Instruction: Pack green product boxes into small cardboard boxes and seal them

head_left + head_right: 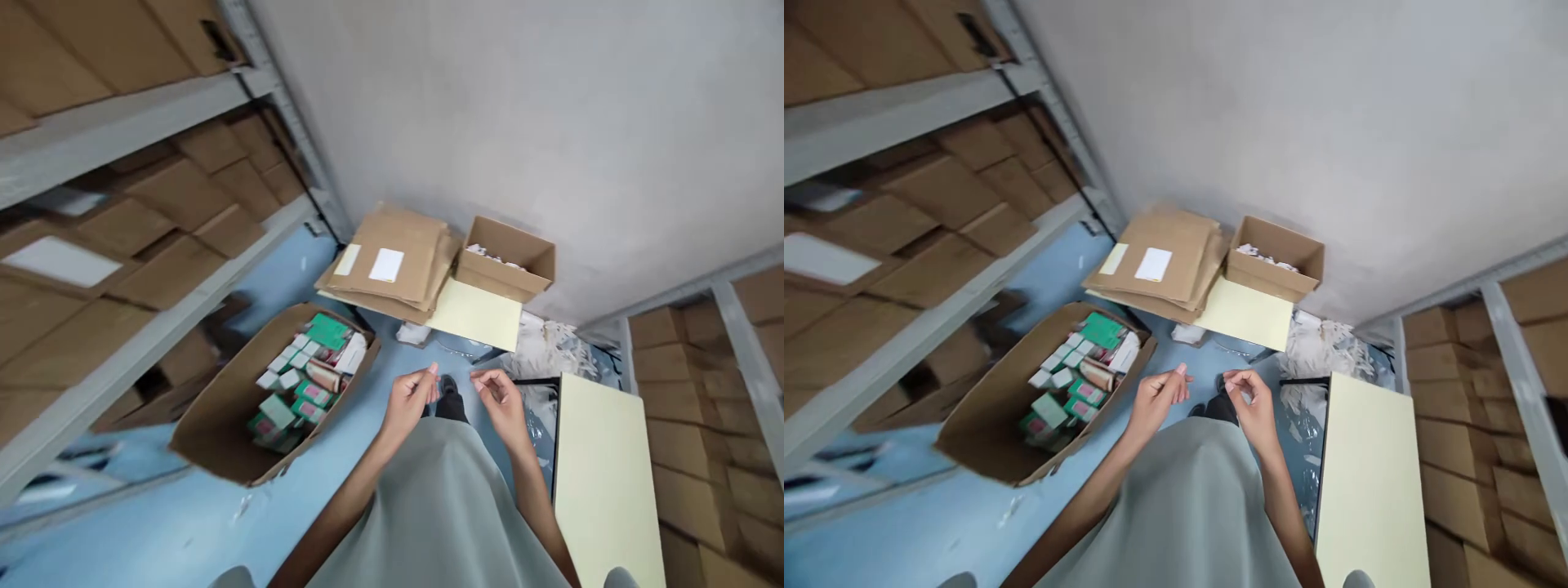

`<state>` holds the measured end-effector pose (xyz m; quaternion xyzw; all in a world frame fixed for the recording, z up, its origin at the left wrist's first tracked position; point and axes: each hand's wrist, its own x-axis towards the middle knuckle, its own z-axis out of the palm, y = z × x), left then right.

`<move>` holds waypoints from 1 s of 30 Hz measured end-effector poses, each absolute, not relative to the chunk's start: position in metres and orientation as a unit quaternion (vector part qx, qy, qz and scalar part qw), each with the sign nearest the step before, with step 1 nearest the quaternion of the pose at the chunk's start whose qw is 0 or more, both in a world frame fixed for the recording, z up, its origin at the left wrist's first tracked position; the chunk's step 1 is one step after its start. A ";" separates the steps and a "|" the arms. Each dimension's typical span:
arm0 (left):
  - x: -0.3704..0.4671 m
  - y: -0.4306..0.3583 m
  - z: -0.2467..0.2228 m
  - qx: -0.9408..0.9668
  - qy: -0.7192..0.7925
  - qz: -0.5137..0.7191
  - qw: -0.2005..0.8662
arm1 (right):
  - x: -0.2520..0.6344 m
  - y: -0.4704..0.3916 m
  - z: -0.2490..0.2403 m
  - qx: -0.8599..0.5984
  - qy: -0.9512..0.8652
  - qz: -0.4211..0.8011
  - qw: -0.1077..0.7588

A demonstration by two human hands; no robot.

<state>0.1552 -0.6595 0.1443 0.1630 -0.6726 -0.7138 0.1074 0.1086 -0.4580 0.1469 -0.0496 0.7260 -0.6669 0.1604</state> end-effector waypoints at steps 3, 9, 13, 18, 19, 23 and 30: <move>0.151 -0.675 0.141 0.230 -0.660 -0.702 0.142 | 0.066 -0.487 0.145 -0.108 0.717 -0.652 0.224; 0.133 -0.695 0.149 0.351 -0.628 -0.659 0.219 | 0.002 -0.544 0.154 -0.221 0.671 -0.611 0.357; 0.128 -0.693 0.147 0.420 -0.583 -0.647 0.255 | -0.025 -0.569 0.147 -0.274 0.639 -0.579 0.427; 0.152 -0.700 0.135 0.485 -0.524 -0.635 0.297 | -0.034 -0.610 0.129 -0.301 0.635 -0.512 0.495; 0.160 -0.705 0.133 0.502 -0.507 -0.628 0.311 | -0.031 -0.622 0.128 -0.311 0.632 -0.498 0.506; 0.191 -0.736 0.120 0.551 -0.446 -0.605 0.362 | -0.008 -0.678 0.127 -0.353 0.609 -0.451 0.549; 0.261 -0.825 0.100 0.564 -0.400 -0.607 0.392 | 0.073 -0.799 0.119 -0.409 0.597 -0.374 0.580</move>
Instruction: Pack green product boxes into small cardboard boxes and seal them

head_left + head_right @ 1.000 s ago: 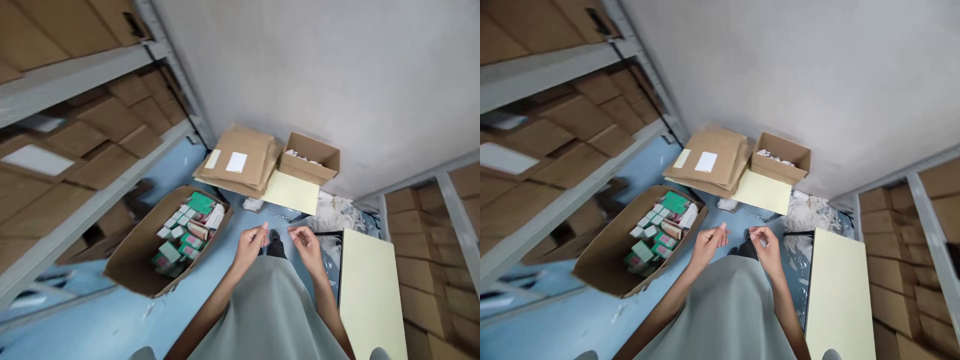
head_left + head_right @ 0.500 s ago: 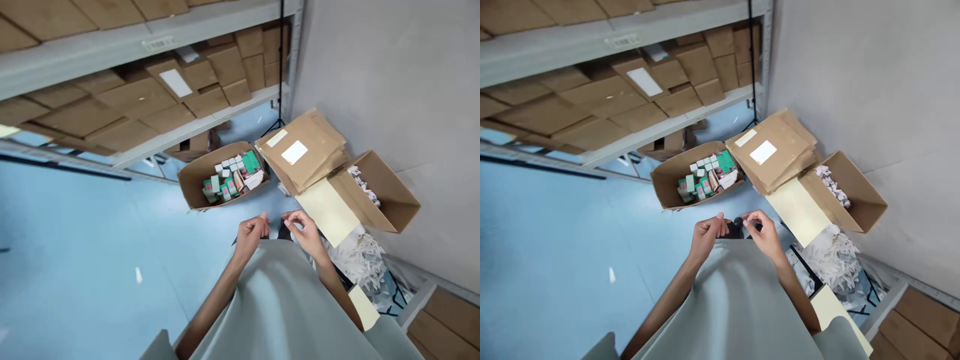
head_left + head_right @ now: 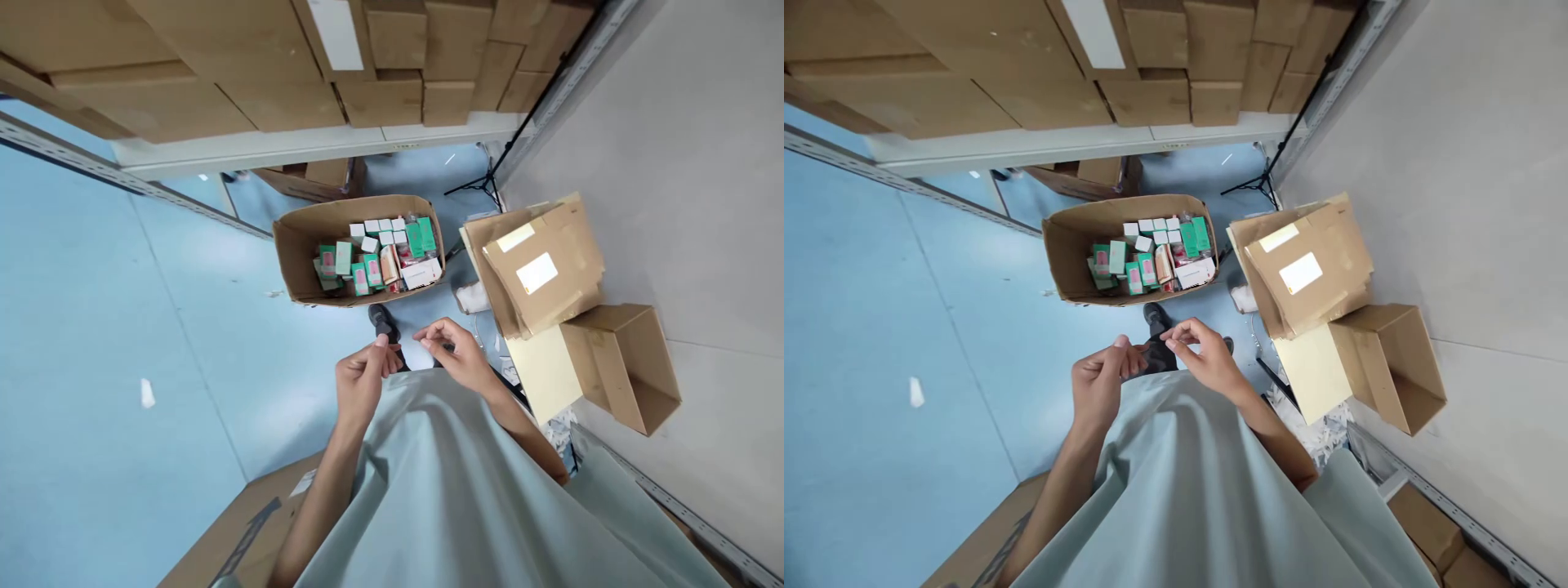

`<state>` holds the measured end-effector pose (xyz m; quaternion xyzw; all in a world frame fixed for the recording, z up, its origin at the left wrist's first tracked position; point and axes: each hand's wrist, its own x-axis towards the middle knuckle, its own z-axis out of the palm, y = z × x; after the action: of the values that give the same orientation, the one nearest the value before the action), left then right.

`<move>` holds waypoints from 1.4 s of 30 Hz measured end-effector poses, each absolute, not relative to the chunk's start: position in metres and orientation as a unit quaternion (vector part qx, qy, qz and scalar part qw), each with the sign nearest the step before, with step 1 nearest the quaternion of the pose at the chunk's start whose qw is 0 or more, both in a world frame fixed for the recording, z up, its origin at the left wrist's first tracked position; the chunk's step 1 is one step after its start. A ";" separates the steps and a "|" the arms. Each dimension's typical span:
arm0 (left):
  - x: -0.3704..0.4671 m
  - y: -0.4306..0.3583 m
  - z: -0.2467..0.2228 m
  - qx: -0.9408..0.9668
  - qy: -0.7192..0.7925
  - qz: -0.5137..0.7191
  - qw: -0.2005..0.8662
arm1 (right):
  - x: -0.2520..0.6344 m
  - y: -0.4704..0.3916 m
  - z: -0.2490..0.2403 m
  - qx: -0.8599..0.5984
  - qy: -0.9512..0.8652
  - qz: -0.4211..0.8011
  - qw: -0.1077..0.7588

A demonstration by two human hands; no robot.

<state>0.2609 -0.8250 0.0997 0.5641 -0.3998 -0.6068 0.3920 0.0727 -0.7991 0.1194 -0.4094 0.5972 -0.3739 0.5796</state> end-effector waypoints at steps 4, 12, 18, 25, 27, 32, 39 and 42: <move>0.315 -0.880 0.088 0.591 -0.357 -0.605 0.396 | 0.132 -0.861 0.106 -0.425 0.595 -0.318 0.604; 0.377 -0.952 0.050 0.646 -0.262 -0.604 0.386 | 0.204 -0.935 0.062 -0.410 0.607 -0.242 0.636; 0.372 -0.982 0.012 0.669 -0.207 -0.619 0.355 | 0.211 -0.982 0.014 -0.380 0.628 -0.191 0.652; 0.355 -1.010 -0.052 0.676 -0.140 -0.639 0.339 | 0.205 -1.034 -0.059 -0.349 0.635 -0.193 0.662; 0.353 -1.018 -0.075 0.680 -0.128 -0.639 0.336 | 0.203 -1.044 -0.080 -0.339 0.639 -0.194 0.662; 0.351 -1.040 -0.138 0.699 -0.093 -0.629 0.328 | 0.205 -1.060 -0.136 -0.322 0.637 -0.202 0.671; 0.341 -1.065 -0.208 0.691 -0.021 -0.621 0.371 | 0.227 -1.085 -0.212 -0.322 0.642 -0.199 0.666; 0.344 -1.075 -0.225 0.690 -0.009 -0.613 0.386 | 0.238 -1.096 -0.237 -0.333 0.645 -0.196 0.660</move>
<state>0.3441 -1.0755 -0.2246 0.6897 -0.0090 -0.6127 0.3857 0.2380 -1.0962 -0.2372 -0.3327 0.6447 -0.1958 0.6598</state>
